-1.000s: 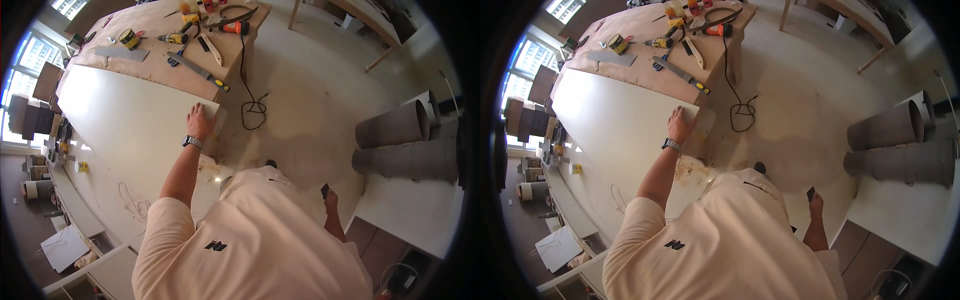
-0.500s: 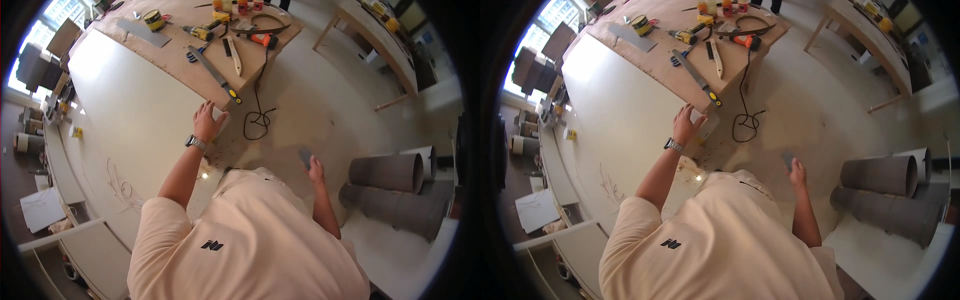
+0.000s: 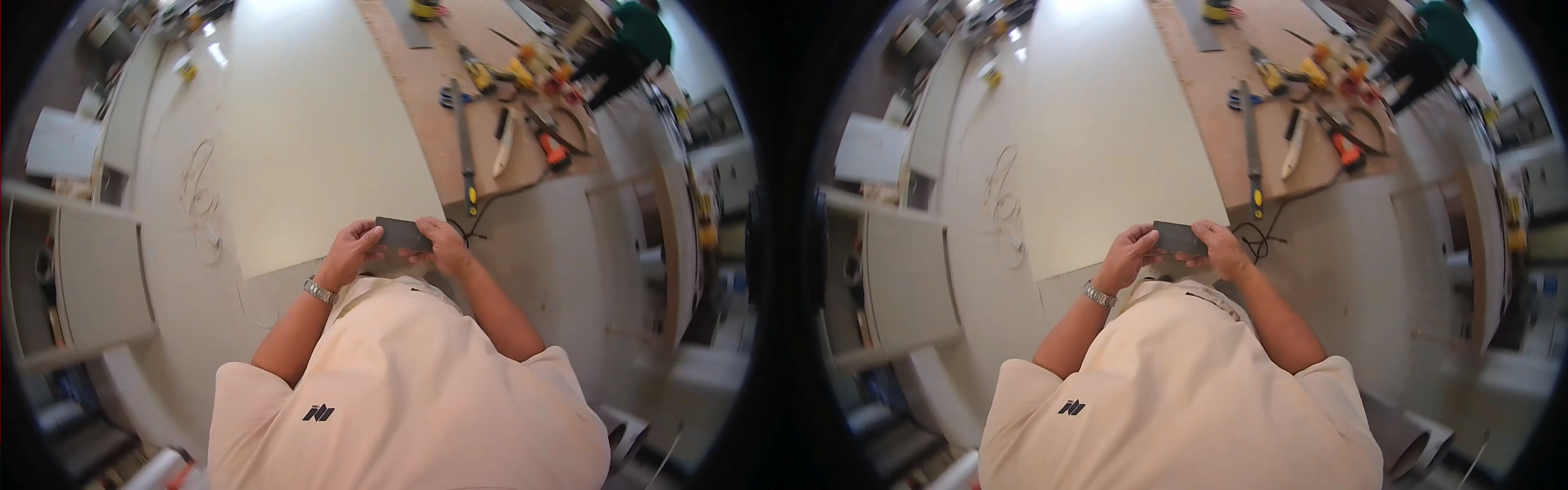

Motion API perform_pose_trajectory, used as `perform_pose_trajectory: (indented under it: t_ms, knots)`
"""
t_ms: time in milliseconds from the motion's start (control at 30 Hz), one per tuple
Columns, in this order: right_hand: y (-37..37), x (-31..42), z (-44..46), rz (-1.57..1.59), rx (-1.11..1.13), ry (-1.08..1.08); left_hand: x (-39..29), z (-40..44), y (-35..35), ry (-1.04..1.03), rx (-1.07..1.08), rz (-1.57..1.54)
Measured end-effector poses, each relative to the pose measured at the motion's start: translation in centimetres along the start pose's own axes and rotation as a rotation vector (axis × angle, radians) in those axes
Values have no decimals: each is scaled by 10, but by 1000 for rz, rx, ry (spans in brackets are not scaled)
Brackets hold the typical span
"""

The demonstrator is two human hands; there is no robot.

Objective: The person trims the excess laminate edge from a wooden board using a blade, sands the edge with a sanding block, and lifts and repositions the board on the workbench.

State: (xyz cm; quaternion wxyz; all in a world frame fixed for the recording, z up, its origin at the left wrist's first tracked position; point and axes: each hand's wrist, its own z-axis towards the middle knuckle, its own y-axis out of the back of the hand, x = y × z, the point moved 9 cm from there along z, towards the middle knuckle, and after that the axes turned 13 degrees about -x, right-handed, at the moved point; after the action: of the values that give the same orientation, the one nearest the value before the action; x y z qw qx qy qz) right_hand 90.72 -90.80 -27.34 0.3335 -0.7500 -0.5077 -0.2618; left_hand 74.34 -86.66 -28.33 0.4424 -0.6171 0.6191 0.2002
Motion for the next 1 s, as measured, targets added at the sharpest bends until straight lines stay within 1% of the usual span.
perform_pose_trajectory:
  t_ms: [67,167,267,333,433,500,567,600,700,767,867,933,967,1000]
  knots:
    - [-18,3,7,-142,19,-11,14,-1,15,32,-40,-105]
    - [-35,14,24,-360,230,84,12,-16,31,-52,-241,-186]
    - [-10,43,52,-707,178,538,14,-46,45,-111,-432,-361]
    - [14,61,66,-696,184,623,25,-68,51,-144,-529,-520]
    - [35,76,82,-711,192,774,67,-95,72,-232,-636,-703]
    - [27,74,83,-753,238,764,95,-113,79,-272,-706,-773]
    - [12,72,84,-778,296,739,100,-132,75,-323,-789,-830]
    - [-4,75,85,-811,334,775,100,-137,74,-352,-823,-857]
    - [-54,76,86,-891,435,891,116,-153,90,-480,-1033,-972]
    - [-93,76,93,-924,489,989,121,-157,106,-539,-1178,-832]
    - [-146,70,108,-1066,429,1188,126,-128,144,-596,-1350,-604]
    - [-175,50,137,-1273,396,1236,106,-110,148,-571,-1513,-310]
    - [-188,43,149,-1378,373,1260,81,-107,139,-527,-1612,-87]
    - [-200,40,154,-1439,348,1248,57,-100,127,-495,-1548,-209]
